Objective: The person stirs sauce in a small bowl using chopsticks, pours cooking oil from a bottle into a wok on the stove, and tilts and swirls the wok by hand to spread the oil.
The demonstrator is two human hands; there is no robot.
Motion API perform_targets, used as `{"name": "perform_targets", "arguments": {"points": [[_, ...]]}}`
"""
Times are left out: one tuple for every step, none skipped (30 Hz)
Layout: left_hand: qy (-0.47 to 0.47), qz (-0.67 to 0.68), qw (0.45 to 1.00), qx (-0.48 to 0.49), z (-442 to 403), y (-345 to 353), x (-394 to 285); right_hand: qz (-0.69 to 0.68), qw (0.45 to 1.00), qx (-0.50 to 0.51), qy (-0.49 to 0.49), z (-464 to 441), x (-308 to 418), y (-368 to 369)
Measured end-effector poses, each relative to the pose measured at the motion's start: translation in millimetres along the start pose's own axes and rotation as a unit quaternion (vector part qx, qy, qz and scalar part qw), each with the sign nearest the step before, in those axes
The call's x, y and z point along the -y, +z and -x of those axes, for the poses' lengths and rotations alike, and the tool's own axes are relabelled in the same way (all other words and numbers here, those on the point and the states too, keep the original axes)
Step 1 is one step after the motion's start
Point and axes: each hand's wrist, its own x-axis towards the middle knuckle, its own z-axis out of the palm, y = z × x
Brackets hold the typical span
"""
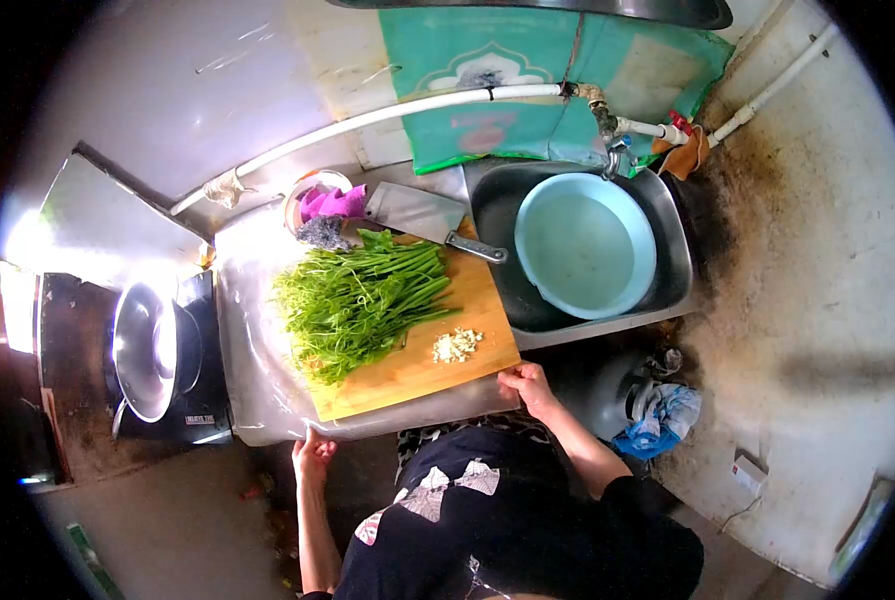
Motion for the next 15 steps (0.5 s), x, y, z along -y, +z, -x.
{"name": "perform_targets", "arguments": {"points": [[-0.001,-0.005,1.000,-0.009,3,5,-1,-0.004,1.000,-0.012,-0.003,4,2,2],[0.000,-0.016,1.000,-0.006,1,3,-2,0.009,1.000,-0.009,-0.011,8,5,4],[-0.002,-0.030,1.000,-0.004,0,2,-4,0.012,1.000,-0.013,-0.010,12,5,5],[-0.008,-0.028,1.000,0.000,-2,2,-6,0.029,0.999,-0.012,-0.012,14,3,5],[-0.004,-0.034,0.999,-0.004,-2,2,-8,0.046,0.999,-0.011,-0.013,18,2,7],[0.001,-0.039,0.999,-0.010,-6,3,-9,0.051,0.998,-0.025,-0.016,20,1,10],[-0.001,-0.036,0.999,-0.007,-10,3,-9,0.055,0.998,-0.026,-0.017,20,1,13],[-0.006,-0.043,0.999,-0.013,-13,2,-10,0.046,0.998,-0.033,-0.021,21,1,15],[-0.008,-0.055,0.998,-0.024,-10,3,-14,0.031,0.999,-0.036,-0.022,22,0,16],[-0.007,-0.062,0.997,-0.034,-8,7,-14,0.054,0.998,-0.028,-0.020,21,0,13],[-0.007,-0.061,0.998,-0.034,-9,6,-14,0.054,0.998,-0.028,-0.020,21,-1,10],[-0.008,-0.033,0.999,-0.004,-8,3,-9,0.082,0.996,-0.024,-0.022,21,0,7],[-0.007,-0.001,1.000,0.020,-9,-1,-5,0.112,0.993,-0.013,-0.024,17,6,8],[0.005,0.011,0.999,0.052,-15,-7,2,0.119,0.992,-0.032,-0.016,21,12,13],[0.002,-0.020,1.000,-0.003,-14,-5,3,0.129,0.991,-0.025,-0.011,16,10,10]]}}
